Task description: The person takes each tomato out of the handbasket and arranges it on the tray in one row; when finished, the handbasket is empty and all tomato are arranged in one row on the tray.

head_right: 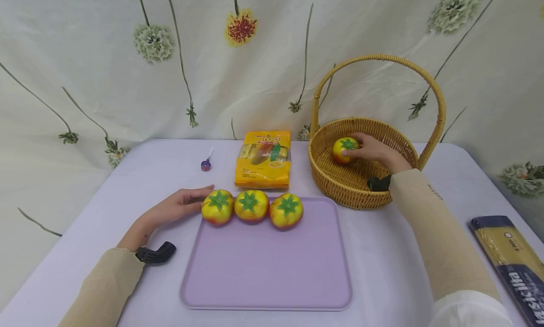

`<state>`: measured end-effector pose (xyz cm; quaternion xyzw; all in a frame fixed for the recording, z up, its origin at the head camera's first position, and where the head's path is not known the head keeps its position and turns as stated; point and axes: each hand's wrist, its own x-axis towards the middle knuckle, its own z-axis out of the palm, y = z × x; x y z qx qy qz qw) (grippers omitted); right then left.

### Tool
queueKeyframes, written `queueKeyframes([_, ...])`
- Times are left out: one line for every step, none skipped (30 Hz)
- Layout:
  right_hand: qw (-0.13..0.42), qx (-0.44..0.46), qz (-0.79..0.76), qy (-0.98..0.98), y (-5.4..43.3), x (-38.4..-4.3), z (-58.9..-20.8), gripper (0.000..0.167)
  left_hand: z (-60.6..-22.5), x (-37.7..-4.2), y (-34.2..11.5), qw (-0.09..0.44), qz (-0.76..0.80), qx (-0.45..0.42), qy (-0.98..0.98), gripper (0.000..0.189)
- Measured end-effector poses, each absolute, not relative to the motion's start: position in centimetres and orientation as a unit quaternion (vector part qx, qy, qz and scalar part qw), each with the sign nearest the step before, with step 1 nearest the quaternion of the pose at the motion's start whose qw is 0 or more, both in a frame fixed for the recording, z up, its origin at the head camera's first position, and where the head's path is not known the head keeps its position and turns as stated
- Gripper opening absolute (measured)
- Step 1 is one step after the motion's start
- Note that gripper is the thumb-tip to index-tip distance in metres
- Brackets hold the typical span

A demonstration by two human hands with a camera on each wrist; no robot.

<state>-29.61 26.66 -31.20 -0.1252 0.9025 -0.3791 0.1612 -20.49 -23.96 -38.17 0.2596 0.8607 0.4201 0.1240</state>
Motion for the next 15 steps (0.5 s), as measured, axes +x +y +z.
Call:
queueKeyframes([0.162,-0.125,-0.376,0.904,26.66,-29.58,-31.21,0.084,-38.17,-20.52,-23.93,0.124,0.420,0.261,0.860,0.035])
queueKeyframes([0.162,-0.125,-0.376,0.904,26.66,-29.57,-31.21,0.084,-38.17,-20.55,-23.90,0.123,0.419,0.263,0.860,0.035])
queueKeyframes([0.163,-0.126,-0.375,0.904,26.67,-29.54,-31.23,0.084,-38.20,-20.59,-23.89,0.124,0.419,0.261,0.861,0.035])
queueKeyframes([0.162,-0.127,-0.374,0.904,26.67,-29.53,-31.25,0.084,-38.22,-20.63,-23.89,0.123,0.417,0.262,0.861,0.035])
queueKeyframes([0.162,-0.129,-0.372,0.905,26.67,-29.54,-31.28,0.084,-38.21,-20.65,-23.84,0.124,0.417,0.261,0.862,0.035])
queueKeyframes([0.161,-0.130,-0.372,0.905,26.65,-29.55,-31.31,0.084,-38.22,-20.67,-23.79,0.123,0.415,0.261,0.863,0.035])
queueKeyframes([0.161,-0.131,-0.373,0.905,26.62,-29.57,-31.34,0.084,-38.23,-20.68,-23.75,0.123,0.414,0.260,0.864,0.035])
queueKeyframes([0.160,-0.131,-0.373,0.905,26.59,-29.60,-31.37,0.083,-38.24,-20.68,-23.72,0.122,0.412,0.258,0.865,0.035])
queueKeyframes([0.159,-0.132,-0.371,0.905,26.56,-29.60,-31.39,0.083,-38.28,-20.70,-23.73,0.123,0.413,0.256,0.865,0.035])
queueKeyframes([0.157,-0.133,-0.370,0.906,26.53,-29.63,-31.41,0.083,-38.26,-20.66,-23.68,0.122,0.412,0.256,0.866,0.035])
queueKeyframes([0.156,-0.134,-0.371,0.906,26.51,-29.67,-31.44,0.082,-38.24,-20.62,-23.65,0.122,0.412,0.254,0.866,0.035])
queueKeyframes([0.155,-0.133,-0.372,0.905,26.46,-29.68,-31.44,0.082,-38.22,-20.59,-23.65,0.121,0.411,0.254,0.867,0.036])
queueKeyframes([0.153,-0.133,-0.372,0.906,26.45,-29.68,-31.45,0.082,-38.18,-20.55,-23.64,0.121,0.410,0.252,0.868,0.036])
queueKeyframes([0.151,-0.134,-0.371,0.906,26.44,-29.69,-31.47,0.082,-38.13,-20.51,-23.65,0.122,0.409,0.251,0.869,0.036])
queueKeyframes([0.149,-0.134,-0.371,0.907,26.44,-29.70,-31.49,0.082,-38.10,-20.46,-23.65,0.122,0.410,0.251,0.868,0.036])
